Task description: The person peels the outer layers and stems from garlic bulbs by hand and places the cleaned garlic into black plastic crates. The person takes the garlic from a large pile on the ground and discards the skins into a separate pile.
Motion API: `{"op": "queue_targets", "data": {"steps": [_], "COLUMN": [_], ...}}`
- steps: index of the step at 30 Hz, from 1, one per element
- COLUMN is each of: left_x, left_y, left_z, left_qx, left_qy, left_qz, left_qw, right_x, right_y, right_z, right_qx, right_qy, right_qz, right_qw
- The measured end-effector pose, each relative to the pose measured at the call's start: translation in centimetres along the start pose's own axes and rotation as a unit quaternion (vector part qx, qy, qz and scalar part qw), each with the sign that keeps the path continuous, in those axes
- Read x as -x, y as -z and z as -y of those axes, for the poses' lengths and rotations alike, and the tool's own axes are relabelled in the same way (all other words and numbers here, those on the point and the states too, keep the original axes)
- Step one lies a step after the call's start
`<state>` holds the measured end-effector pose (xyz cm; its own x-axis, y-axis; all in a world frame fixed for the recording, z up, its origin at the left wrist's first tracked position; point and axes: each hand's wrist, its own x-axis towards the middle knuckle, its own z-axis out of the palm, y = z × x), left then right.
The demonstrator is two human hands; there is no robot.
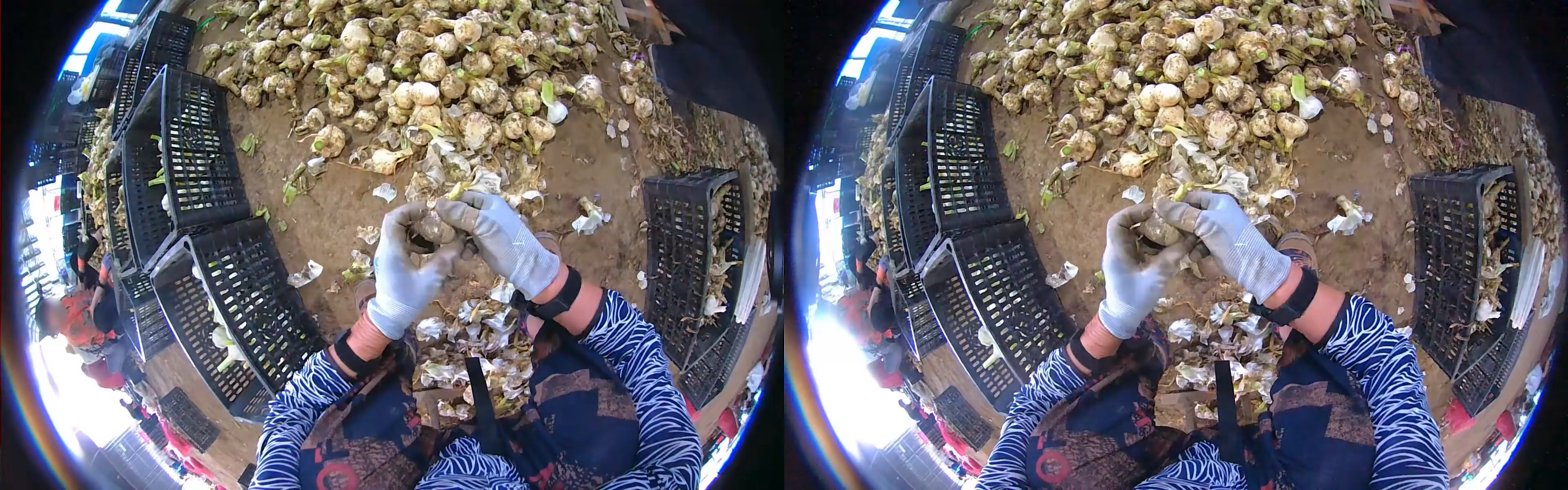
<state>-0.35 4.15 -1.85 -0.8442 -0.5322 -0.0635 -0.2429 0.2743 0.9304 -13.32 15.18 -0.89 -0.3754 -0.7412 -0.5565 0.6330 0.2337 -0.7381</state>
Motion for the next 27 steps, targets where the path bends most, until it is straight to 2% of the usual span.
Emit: {"op": "queue_targets", "data": {"steps": [2,6,7,11,13,14,15,16,17,21,23,24,25,26,27], "left_x": [-0.2,0.0,-0.2,-0.3,-0.4,-0.3,-0.3,-0.2,-0.2,-0.4,-0.8,-1.2,-1.4,-1.3,-0.9], "left_y": [-0.1,-0.3,-0.1,0.1,0.4,0.4,0.3,0.2,0.3,0.5,0.7,1.1,1.3,1.2,0.9], "left_z": [0.1,0.7,0.7,-0.1,0.5,0.3,0.0,-0.2,-0.1,0.4,0.6,0.7,0.7,0.4,-0.1], "left_qx": [0.167,0.204,0.156,0.247,0.155,0.155,0.223,0.289,0.29,0.253,0.239,0.076,-0.089,-0.089,-0.091], "left_qy": [0.102,0.068,0.032,0.09,0.027,0.028,0.056,0.084,0.085,0.075,0.057,-0.053,-0.162,-0.162,-0.154], "left_qz": [-0.031,-0.026,-0.035,-0.04,-0.044,-0.044,-0.052,-0.06,-0.06,-0.06,-0.064,-0.058,-0.048,-0.047,-0.041], "left_qw": [0.98,0.976,0.987,0.964,0.987,0.986,0.972,0.952,0.951,0.963,0.967,0.994,0.982,0.982,0.983], "right_x": [-0.2,0.0,0.0,0.1,0.1,0.1,-0.1,-0.4,-0.7,-0.2,1.1,0.7,0.1,-0.4,-0.9], "right_y": [-0.1,-0.1,0.0,-0.2,0.2,0.3,0.4,0.6,0.7,0.9,0.1,0.0,0.0,-0.1,-0.5], "right_z": [-0.8,-0.1,-0.1,0.0,0.1,0.1,-0.2,-1.0,-1.5,-1.5,1.1,1.0,0.7,0.3,-0.6], "right_qx": [-0.038,-0.01,0.0,-0.028,-0.012,0.003,0.003,-0.052,-0.106,-0.118,-0.069,-0.069,0.03,0.129,0.112], "right_qy": [0.021,0.003,0.009,0.023,0.014,0.006,0.006,0.012,0.018,0.0,0.015,0.015,0.029,0.044,0.095], "right_qz": [0.013,0.002,0.007,0.024,0.036,0.049,0.049,0.073,0.096,0.063,0.021,0.021,0.005,-0.012,-0.041], "right_qw": [0.999,1.0,1.0,0.999,0.999,0.999,0.999,0.996,0.99,0.991,0.997,0.997,0.999,0.991,0.988]}}
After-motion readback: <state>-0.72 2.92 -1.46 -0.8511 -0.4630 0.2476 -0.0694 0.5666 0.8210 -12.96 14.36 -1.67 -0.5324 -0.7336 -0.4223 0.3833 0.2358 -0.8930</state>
